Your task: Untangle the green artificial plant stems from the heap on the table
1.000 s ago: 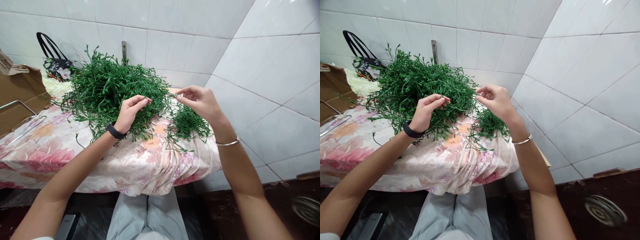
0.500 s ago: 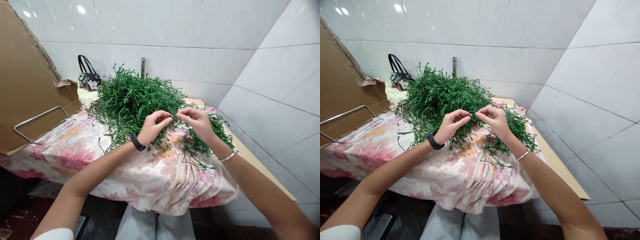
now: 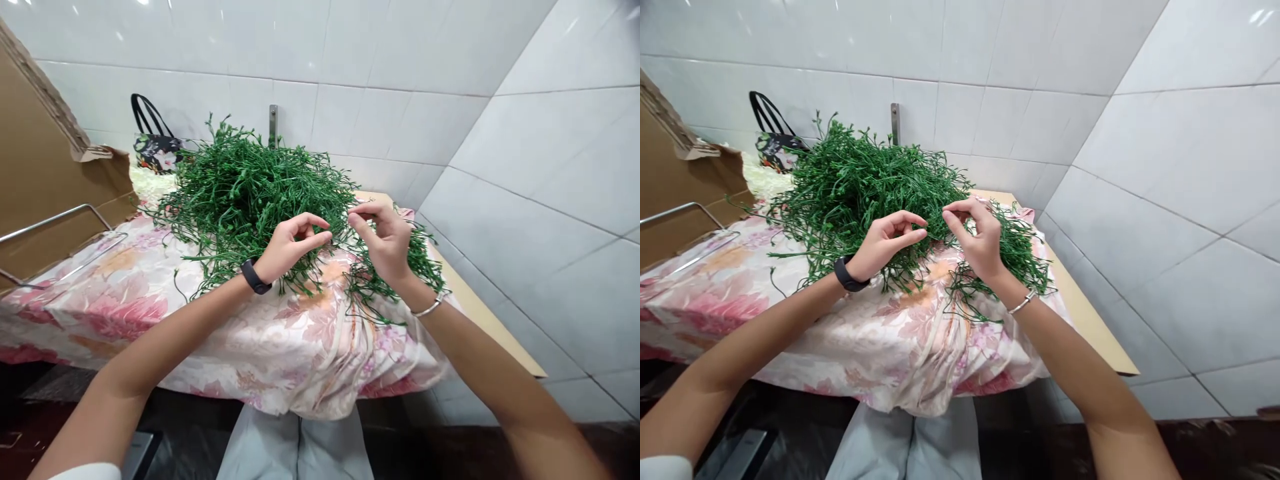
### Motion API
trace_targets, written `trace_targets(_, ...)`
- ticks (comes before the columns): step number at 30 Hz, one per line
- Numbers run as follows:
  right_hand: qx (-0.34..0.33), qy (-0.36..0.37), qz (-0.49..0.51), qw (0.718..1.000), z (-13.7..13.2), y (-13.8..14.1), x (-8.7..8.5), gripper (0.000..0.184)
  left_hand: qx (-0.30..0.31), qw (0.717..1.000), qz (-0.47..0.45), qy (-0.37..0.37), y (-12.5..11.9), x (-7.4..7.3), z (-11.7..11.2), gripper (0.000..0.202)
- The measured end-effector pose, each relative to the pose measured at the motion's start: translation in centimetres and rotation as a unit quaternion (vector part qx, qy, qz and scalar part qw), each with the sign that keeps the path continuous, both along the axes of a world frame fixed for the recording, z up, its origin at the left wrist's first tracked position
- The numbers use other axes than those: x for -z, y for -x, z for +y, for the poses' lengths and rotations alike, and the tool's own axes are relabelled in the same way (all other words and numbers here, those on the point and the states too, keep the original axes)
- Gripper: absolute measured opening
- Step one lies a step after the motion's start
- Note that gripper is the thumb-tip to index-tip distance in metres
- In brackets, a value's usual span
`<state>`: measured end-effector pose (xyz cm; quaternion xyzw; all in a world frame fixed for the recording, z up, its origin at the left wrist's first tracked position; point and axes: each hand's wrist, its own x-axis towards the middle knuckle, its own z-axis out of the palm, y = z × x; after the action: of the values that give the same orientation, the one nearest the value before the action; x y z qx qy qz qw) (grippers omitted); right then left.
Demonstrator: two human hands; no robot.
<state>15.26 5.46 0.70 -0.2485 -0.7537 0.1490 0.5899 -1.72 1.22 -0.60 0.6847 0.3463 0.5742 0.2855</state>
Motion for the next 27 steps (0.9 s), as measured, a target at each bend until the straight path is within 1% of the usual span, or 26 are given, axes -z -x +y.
trace_targets(3,-0.042,0.021,-0.003,0.999,-0.14,0.01,0.04,0.009,0.003,1.0,0.021,-0.001,-0.19,0.19,-0.23,0.02)
trace_targets(5,-0.065,0.045,-0.005,0.997,-0.24,-0.02,0.01,0.01,0.001,1.0,0.012,0.004,-0.29,0.29,-0.34,0.019)
trace_targets(7,-0.071,0.05,-0.017,0.996,-0.36,-0.06,-0.06,0.011,0.0,1.0,-0.01,0.011,-0.32,0.32,-0.37,0.02)
trace_targets(10,-0.056,0.016,-0.07,0.996,-0.51,-0.13,-0.19,0.011,-0.031,0.999,-0.022,-0.016,-0.21,0.29,-0.28,0.02)
trace_targets(13,-0.039,-0.031,-0.139,0.989,-0.6,-0.16,-0.27,0.016,-0.078,0.996,0.003,-0.053,-0.03,0.35,-0.13,0.018)
trace_targets(16,-0.011,-0.072,-0.195,0.978,-0.63,-0.17,-0.32,0.014,-0.086,0.995,0.032,-0.051,0.06,0.49,-0.05,0.019)
trace_targets(18,0.001,-0.07,-0.207,0.976,-0.61,-0.2,-0.35,0.014,-0.087,0.995,0.037,-0.046,0.06,0.51,-0.08,0.019)
trace_targets(20,-0.004,-0.045,-0.184,0.982,-0.54,-0.23,-0.37,0.014,-0.089,0.995,0.025,-0.04,0.06,0.45,-0.14,0.018)
trace_targets(21,-0.017,-0.027,-0.163,0.986,-0.49,-0.23,-0.37,0.014,-0.09,0.995,0.017,-0.037,0.07,0.4,-0.16,0.018)
trace_targets(23,-0.075,0.031,-0.119,0.99,-0.42,-0.22,-0.38,0.013,-0.094,0.995,0.004,-0.033,0.11,0.29,-0.17,0.018)
trace_targets(25,-0.158,0.112,-0.082,0.978,-0.4,-0.19,-0.43,0.014,-0.103,0.994,-0.005,-0.036,0.17,0.21,-0.14,0.017)
trace_targets(27,-0.224,0.183,-0.051,0.956,-0.46,-0.16,-0.52,0.017,-0.113,0.993,-0.021,-0.038,0.23,0.16,-0.08,0.017)
